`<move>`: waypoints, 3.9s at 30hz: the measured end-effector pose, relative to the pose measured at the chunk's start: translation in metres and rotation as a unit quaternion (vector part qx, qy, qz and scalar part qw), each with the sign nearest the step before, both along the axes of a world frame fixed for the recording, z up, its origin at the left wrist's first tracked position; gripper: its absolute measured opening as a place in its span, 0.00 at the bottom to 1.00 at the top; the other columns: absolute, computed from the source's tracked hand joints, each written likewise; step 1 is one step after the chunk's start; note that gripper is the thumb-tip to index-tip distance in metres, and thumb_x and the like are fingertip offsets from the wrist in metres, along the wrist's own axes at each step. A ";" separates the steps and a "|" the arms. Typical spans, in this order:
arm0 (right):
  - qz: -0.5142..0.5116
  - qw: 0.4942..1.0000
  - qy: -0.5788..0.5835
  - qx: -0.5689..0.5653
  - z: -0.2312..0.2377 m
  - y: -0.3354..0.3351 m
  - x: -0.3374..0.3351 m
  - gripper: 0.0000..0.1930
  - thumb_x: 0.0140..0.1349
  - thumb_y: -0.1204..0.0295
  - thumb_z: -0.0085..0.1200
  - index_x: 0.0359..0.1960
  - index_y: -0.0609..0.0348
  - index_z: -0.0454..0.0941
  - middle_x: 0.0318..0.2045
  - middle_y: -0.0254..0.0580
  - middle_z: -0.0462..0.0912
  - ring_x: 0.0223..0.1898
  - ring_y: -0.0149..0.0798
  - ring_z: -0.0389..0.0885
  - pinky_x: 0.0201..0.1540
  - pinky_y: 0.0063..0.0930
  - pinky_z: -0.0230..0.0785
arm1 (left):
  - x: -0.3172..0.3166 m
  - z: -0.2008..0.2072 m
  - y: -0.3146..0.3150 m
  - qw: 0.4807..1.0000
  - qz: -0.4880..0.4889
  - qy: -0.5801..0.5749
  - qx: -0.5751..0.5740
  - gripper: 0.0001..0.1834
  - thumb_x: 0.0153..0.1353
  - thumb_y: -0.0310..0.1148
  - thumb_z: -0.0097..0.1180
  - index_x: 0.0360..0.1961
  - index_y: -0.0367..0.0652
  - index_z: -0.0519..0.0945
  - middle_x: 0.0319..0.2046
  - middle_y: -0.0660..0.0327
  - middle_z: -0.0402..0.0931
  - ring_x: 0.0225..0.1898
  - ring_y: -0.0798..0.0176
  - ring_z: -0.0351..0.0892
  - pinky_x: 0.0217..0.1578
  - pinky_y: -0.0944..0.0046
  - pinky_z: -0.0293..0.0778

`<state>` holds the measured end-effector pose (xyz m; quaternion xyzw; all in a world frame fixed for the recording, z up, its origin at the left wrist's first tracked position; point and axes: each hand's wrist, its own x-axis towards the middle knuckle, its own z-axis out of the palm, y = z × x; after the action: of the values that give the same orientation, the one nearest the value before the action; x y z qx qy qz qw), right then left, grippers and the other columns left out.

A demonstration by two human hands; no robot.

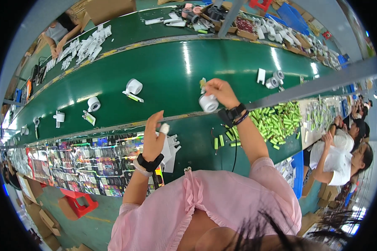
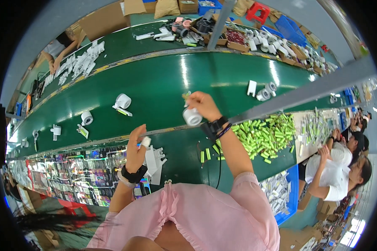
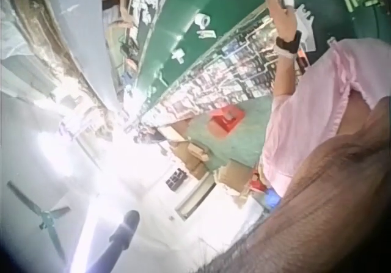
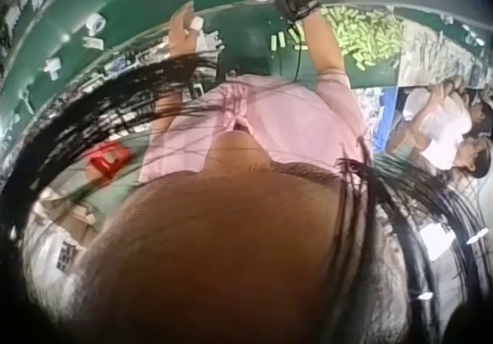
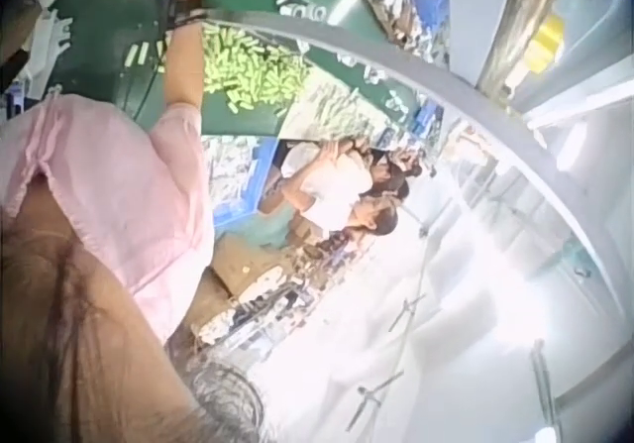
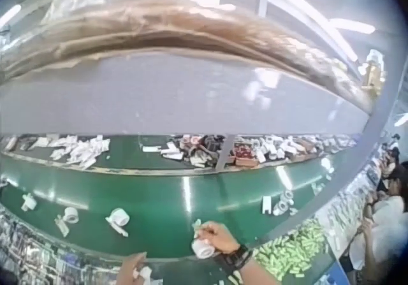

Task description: Assembling small electronic components (likely batteries and plastic housings) at a factory workbench.

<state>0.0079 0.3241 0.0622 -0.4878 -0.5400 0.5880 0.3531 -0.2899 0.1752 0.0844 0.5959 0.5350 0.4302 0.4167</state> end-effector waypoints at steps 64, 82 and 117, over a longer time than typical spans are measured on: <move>-0.110 0.843 -0.166 0.500 0.115 -0.306 -0.043 0.15 0.44 0.81 0.68 0.37 0.54 0.85 0.31 0.35 0.81 0.30 0.42 0.75 0.33 0.32 0.68 | 0.072 0.093 -0.162 0.931 -0.206 -0.280 -0.111 0.26 0.64 0.28 0.56 0.62 0.36 0.66 0.52 0.57 0.75 0.53 0.67 0.73 0.56 0.65 0.68; -0.075 0.832 -0.163 0.524 0.119 -0.306 -0.045 0.16 0.43 0.83 0.66 0.37 0.56 0.83 0.32 0.37 0.80 0.29 0.42 0.74 0.33 0.33 0.69 | 0.080 0.086 -0.166 0.963 -0.145 -0.228 0.012 0.21 0.65 0.29 0.58 0.58 0.36 0.74 0.44 0.54 0.78 0.45 0.57 0.80 0.48 0.63 0.73; -0.015 0.814 -0.203 0.544 0.135 -0.320 -0.036 0.14 0.45 0.81 0.66 0.37 0.57 0.83 0.32 0.36 0.80 0.29 0.43 0.74 0.34 0.33 0.70 | 0.072 0.097 -0.167 0.963 -0.216 -0.125 0.104 0.23 0.66 0.26 0.51 0.63 0.37 0.72 0.37 0.61 0.77 0.26 0.73 0.74 0.28 0.73 0.71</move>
<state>-0.0279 0.0042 0.1970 -0.3330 -0.8237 0.0805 0.4518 -0.2177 0.0087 0.1819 0.6791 0.2898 0.4543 0.4985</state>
